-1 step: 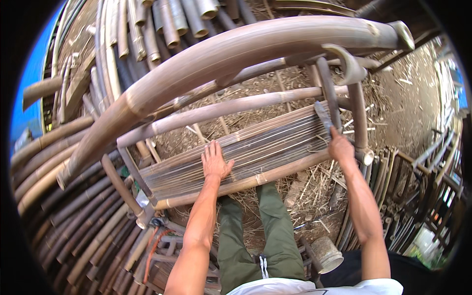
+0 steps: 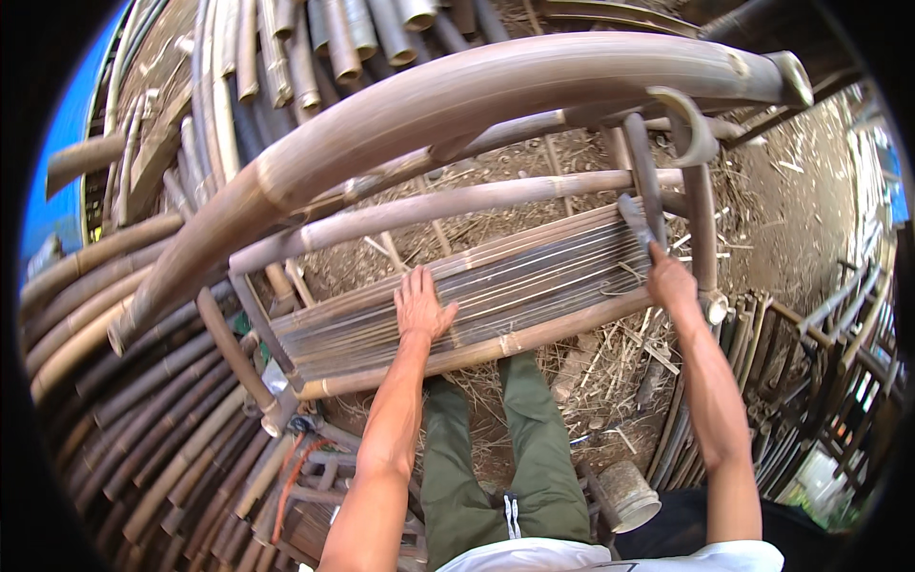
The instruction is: The person constructs a piece of furniture from bamboo, using a large blade to shave and thin strips of bamboo before weaving them into a frame.
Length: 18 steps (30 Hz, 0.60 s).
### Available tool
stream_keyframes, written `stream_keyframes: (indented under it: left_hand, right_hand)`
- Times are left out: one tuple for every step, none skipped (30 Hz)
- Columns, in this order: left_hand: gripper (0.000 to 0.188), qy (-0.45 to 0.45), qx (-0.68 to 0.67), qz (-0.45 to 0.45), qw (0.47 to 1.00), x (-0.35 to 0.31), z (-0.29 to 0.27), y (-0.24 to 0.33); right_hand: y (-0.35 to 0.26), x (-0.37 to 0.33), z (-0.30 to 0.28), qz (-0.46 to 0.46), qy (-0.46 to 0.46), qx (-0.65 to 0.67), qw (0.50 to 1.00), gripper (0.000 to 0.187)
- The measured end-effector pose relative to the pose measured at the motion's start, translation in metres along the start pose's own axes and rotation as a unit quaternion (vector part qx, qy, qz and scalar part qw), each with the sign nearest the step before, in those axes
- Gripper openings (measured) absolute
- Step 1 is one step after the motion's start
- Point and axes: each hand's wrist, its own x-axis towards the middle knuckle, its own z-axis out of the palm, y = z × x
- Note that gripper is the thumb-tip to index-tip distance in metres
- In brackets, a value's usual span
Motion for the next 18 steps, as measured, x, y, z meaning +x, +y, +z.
stream_keyframes:
  left_hand:
    - [0.089, 0.009, -0.027, 0.013, 1.0, 0.004, -0.007, 0.001]
    - [0.087, -0.014, -0.025, 0.009, 1.0, 0.008, -0.019, 0.004]
    - [0.085, -0.036, -0.022, 0.0, 0.999, 0.009, -0.026, 0.001]
    - [0.082, -0.026, -0.023, 0.014, 0.999, 0.008, -0.029, 0.001]
    - [0.079, -0.018, -0.021, 0.027, 0.999, 0.006, -0.03, -0.001]
    - [0.076, -0.011, -0.019, 0.03, 0.999, 0.001, -0.027, -0.007]
    - [0.072, -0.011, -0.011, 0.035, 0.999, -0.004, -0.022, -0.014]
    - [0.068, -0.009, -0.003, 0.047, 0.999, -0.004, -0.021, -0.015]
    - [0.063, -0.007, 0.007, 0.06, 0.998, -0.004, -0.021, -0.014]
    - [0.06, 0.042, -0.002, 0.108, 0.993, -0.001, -0.027, -0.01]
    - [0.057, 0.09, -0.009, 0.159, 0.983, 0.004, -0.039, -0.003]
    - [0.054, 0.138, -0.013, 0.217, 0.966, 0.011, -0.056, 0.008]
    - [0.051, 0.301, 0.001, 0.245, 0.922, 0.014, -0.077, 0.021]
    - [0.052, 0.38, 0.051, 0.217, 0.898, 0.024, -0.096, 0.025]
    - [0.049, 0.398, 0.113, 0.175, 0.894, 0.039, -0.107, 0.014]
    - [0.047, 0.415, 0.171, 0.133, 0.884, 0.053, -0.114, 0.001]
    - [0.039, 0.361, 0.156, 0.134, 0.91, 0.064, -0.119, -0.016]
    - [0.031, 0.266, 0.165, 0.102, 0.944, 0.071, -0.131, -0.027]
  right_hand:
    - [0.005, 0.004, -0.005, -0.002, 0.016, -0.079, 0.997, 0.043]
    - [0.015, 0.013, -0.007, -0.048, 0.05, -0.081, 0.994, 0.036]
    - [0.007, 0.02, -0.021, -0.032, 0.0, -0.085, 0.996, 0.032]
    - [0.022, 0.03, -0.021, -0.062, 0.025, -0.048, 0.997, 0.032]
    - [0.031, 0.04, -0.018, -0.093, 0.046, -0.009, 0.994, 0.031]
    - [0.019, 0.034, -0.023, -0.088, 0.035, -0.023, 0.995, 0.031]
    - [0.008, 0.025, -0.028, -0.086, 0.024, -0.039, 0.995, 0.03]
    - [0.005, 0.021, -0.028, -0.095, 0.009, -0.018, 0.995, 0.03]
    - [0.004, 0.013, -0.025, -0.102, 0.029, -0.007, 0.994, 0.032]
    - [-0.002, 0.001, -0.025, -0.111, 0.046, 0.004, 0.993, 0.038]
    - [-0.004, -0.015, -0.022, -0.116, 0.063, 0.016, 0.991, 0.044]
    - [0.003, -0.028, -0.005, -0.108, 0.071, 0.034, 0.991, 0.048]
    - [0.014, -0.041, 0.018, -0.096, 0.076, 0.054, 0.991, 0.052]
    - [0.012, -0.063, 0.029, -0.126, 0.089, 0.107, 0.982, 0.057]
    - [0.006, -0.09, 0.037, -0.159, 0.102, 0.156, 0.97, 0.063]
    - [-0.001, -0.114, 0.044, -0.116, 0.058, 0.177, 0.976, 0.067]
    - [-0.001, -0.14, 0.054, -0.053, 0.019, 0.199, 0.978, 0.071]
    - [0.003, -0.163, 0.07, -0.039, 0.006, 0.182, 0.983, 0.073]
